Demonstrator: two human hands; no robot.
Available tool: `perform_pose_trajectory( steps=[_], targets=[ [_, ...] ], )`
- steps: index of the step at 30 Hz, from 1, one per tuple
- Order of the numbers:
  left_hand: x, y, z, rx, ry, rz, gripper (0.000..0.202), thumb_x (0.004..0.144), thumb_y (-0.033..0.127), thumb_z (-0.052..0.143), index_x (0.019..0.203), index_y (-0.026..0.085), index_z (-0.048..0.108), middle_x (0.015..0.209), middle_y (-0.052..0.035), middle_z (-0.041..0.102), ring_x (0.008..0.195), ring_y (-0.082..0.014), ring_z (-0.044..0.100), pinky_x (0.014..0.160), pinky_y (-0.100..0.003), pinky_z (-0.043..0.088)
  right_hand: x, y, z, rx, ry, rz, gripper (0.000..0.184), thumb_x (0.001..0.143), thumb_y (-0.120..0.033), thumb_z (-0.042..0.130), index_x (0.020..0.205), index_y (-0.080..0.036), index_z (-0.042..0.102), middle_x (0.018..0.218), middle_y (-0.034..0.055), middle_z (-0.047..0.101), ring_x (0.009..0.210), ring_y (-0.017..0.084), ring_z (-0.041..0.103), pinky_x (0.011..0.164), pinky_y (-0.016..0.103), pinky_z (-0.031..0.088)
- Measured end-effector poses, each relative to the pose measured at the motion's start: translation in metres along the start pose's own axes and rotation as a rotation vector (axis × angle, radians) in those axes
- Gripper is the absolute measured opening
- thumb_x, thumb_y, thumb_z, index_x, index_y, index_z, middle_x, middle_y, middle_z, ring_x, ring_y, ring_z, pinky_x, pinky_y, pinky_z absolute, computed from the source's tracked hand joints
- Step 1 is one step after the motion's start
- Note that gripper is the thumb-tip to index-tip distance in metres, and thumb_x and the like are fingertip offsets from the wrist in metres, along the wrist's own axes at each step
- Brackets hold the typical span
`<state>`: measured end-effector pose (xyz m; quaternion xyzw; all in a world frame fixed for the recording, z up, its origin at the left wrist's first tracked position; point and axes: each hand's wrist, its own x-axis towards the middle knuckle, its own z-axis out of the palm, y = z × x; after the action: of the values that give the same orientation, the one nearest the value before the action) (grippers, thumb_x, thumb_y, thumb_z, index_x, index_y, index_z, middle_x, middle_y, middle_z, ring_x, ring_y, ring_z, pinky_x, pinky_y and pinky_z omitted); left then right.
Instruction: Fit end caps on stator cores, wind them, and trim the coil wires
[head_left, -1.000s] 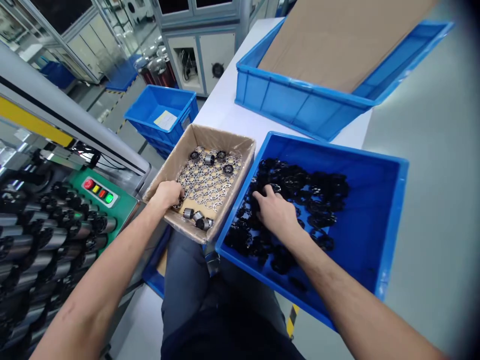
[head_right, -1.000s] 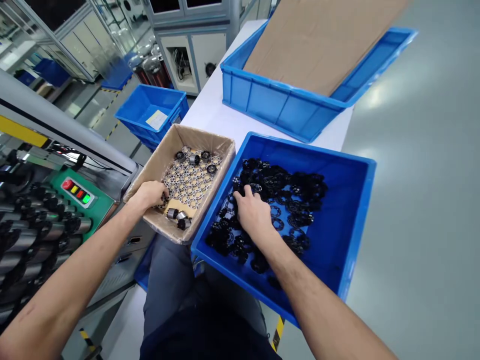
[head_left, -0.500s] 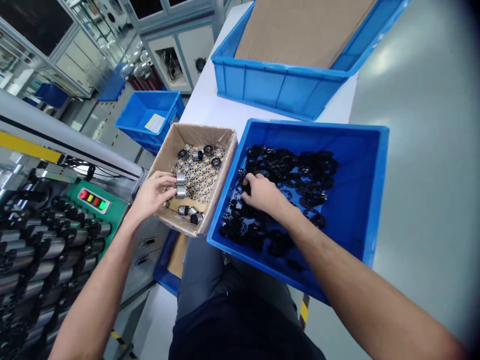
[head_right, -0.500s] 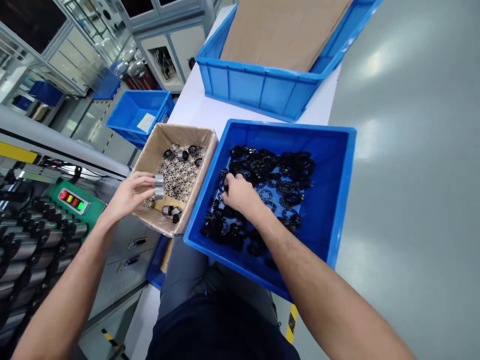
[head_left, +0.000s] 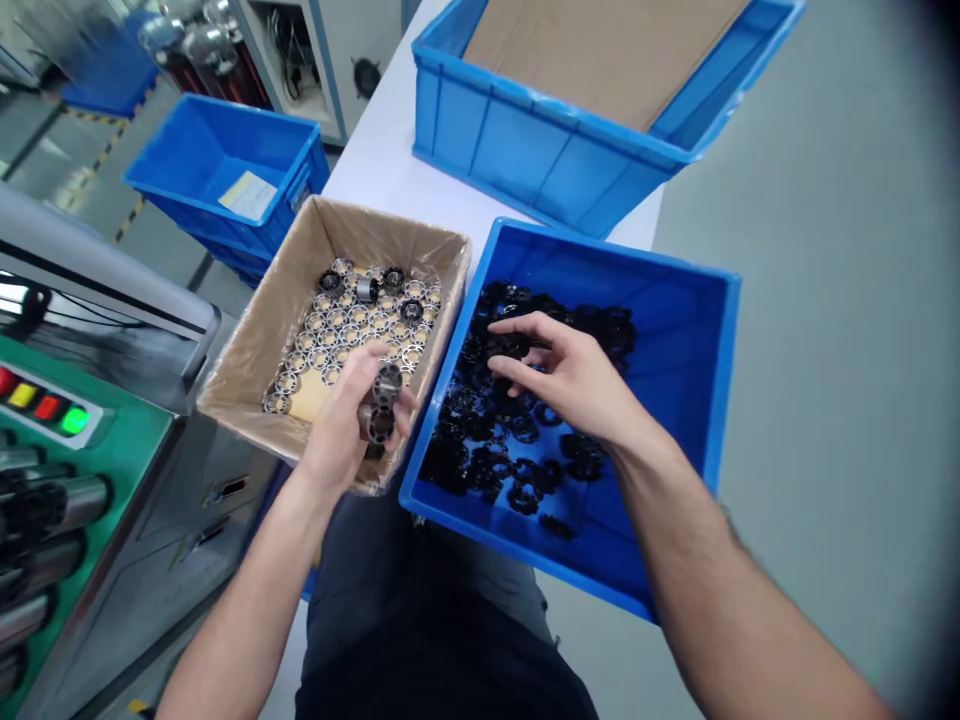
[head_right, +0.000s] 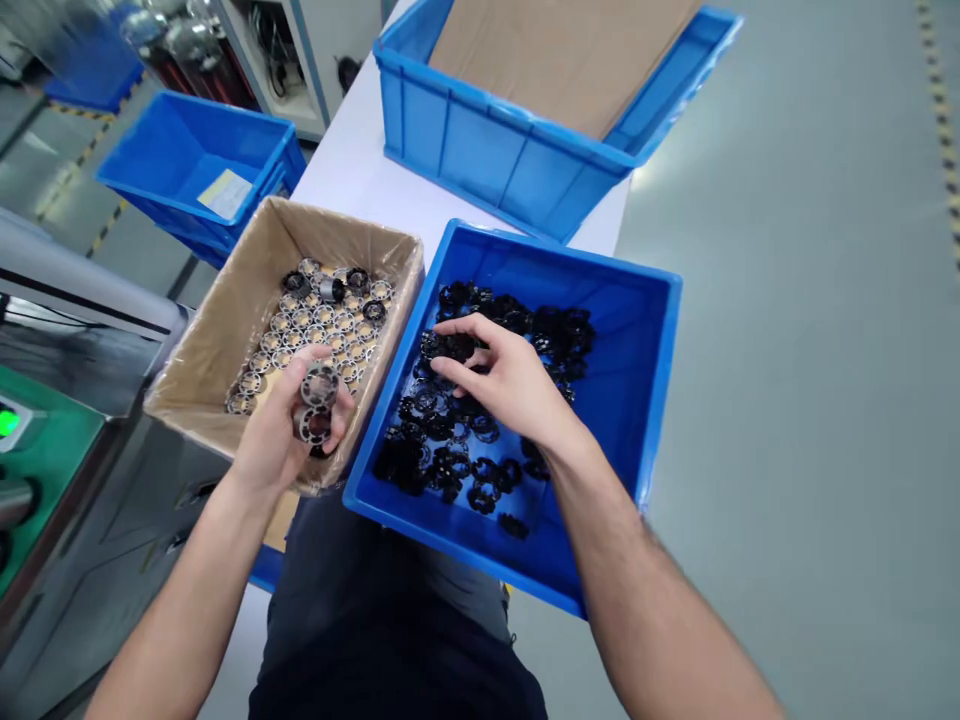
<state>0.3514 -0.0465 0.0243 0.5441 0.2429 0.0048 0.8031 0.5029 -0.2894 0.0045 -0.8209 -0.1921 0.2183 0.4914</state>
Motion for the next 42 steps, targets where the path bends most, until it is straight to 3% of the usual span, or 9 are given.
perform_pose_trajectory(
  steps=[5,9,14,25,28,32,36,39,42],
  targets=[
    [-0.007,-0.008,0.014,-0.052,-0.037,0.08,0.058,0.111,0.083,0.068,0.107,0.026,0.061,0.079,0.003,0.063,0.059,-0.0139,0.06,0.048,-0.023,0.049,-0.022,-0.048,0.021,0.234,0.052,-0.231,0.035,0.089,-0.034,0.107,0.119,-0.027,0.09,0.107,-0.0002,0.086,0.061,0.009,0.059,0.053,0.023,0.056],
    [-0.01,-0.014,0.018,-0.054,-0.062,0.119,0.056,0.118,0.083,0.058,0.124,0.028,0.067,0.076,0.0027,0.064,0.057,-0.0145,0.058,0.05,-0.023,0.047,-0.021,-0.07,0.046,0.273,-0.003,-0.293,0.037,0.089,-0.042,0.112,0.118,-0.03,0.094,0.111,0.0015,0.09,0.082,0.017,0.08,0.067,0.027,0.069],
    [-0.016,-0.019,0.012,0.032,-0.035,0.116,0.067,0.121,0.084,0.052,0.163,0.033,0.065,0.077,0.0002,0.073,0.057,-0.0147,0.061,0.052,-0.022,0.048,-0.014,-0.058,0.068,0.337,-0.009,-0.272,0.04,0.091,-0.053,0.11,0.12,-0.03,0.094,0.108,0.0031,0.088,0.084,0.022,0.081,0.069,0.034,0.071],
    [-0.017,-0.014,0.015,0.06,-0.066,0.194,0.051,0.123,0.065,0.059,0.162,0.033,0.071,0.098,-0.0019,0.072,0.068,-0.0145,0.063,0.057,-0.022,0.054,-0.019,-0.047,0.065,0.321,0.026,-0.324,0.038,0.089,-0.047,0.112,0.122,-0.033,0.098,0.109,0.0035,0.089,0.095,0.023,0.082,0.076,0.035,0.069],
    [-0.02,-0.013,0.015,0.066,-0.087,0.178,0.056,0.123,0.07,0.059,0.164,0.033,0.069,0.09,-0.0003,0.071,0.06,-0.0126,0.058,0.056,-0.023,0.052,-0.02,-0.046,0.066,0.301,0.043,-0.421,0.034,0.09,-0.045,0.113,0.119,-0.036,0.099,0.107,0.0033,0.089,0.098,0.024,0.083,0.088,0.041,0.073],
    [-0.021,-0.012,0.017,0.08,-0.107,0.185,0.075,0.118,0.084,0.061,0.172,0.032,0.066,0.086,-0.0012,0.074,0.062,-0.0155,0.064,0.058,-0.027,0.052,-0.022,-0.048,0.064,0.394,0.006,-0.356,0.035,0.087,-0.042,0.114,0.117,-0.034,0.098,0.101,0.0021,0.085,0.082,0.021,0.08,0.071,0.037,0.071],
    [-0.012,-0.011,0.015,-0.008,0.061,0.272,0.069,0.11,0.09,0.07,0.134,0.025,0.078,0.094,-0.0036,0.081,0.068,-0.017,0.074,0.054,-0.025,0.052,-0.024,-0.055,0.057,0.482,0.072,-0.299,0.036,0.098,-0.045,0.106,0.127,-0.032,0.089,0.103,0.0018,0.084,0.075,0.018,0.078,0.059,0.032,0.067],
    [-0.003,-0.007,0.013,-0.073,0.288,0.289,0.066,0.109,0.088,0.068,0.096,0.024,0.056,0.113,-0.0063,0.087,0.071,-0.0146,0.077,0.05,-0.022,0.049,-0.026,-0.06,0.052,0.547,0.036,-0.286,0.026,0.107,-0.043,0.098,0.123,-0.034,0.079,0.1,-0.0006,0.084,0.073,0.017,0.078,0.059,0.029,0.066],
    [-0.001,-0.003,0.014,-0.08,0.265,0.235,0.048,0.111,0.073,0.072,0.107,0.026,0.063,0.077,0.0039,0.074,0.054,-0.0127,0.062,0.05,-0.023,0.049,-0.026,-0.062,0.05,0.545,-0.009,-0.327,0.036,0.096,-0.035,0.108,0.108,-0.032,0.074,0.098,-0.0018,0.085,0.08,0.018,0.082,0.069,0.028,0.07]
  ],
)
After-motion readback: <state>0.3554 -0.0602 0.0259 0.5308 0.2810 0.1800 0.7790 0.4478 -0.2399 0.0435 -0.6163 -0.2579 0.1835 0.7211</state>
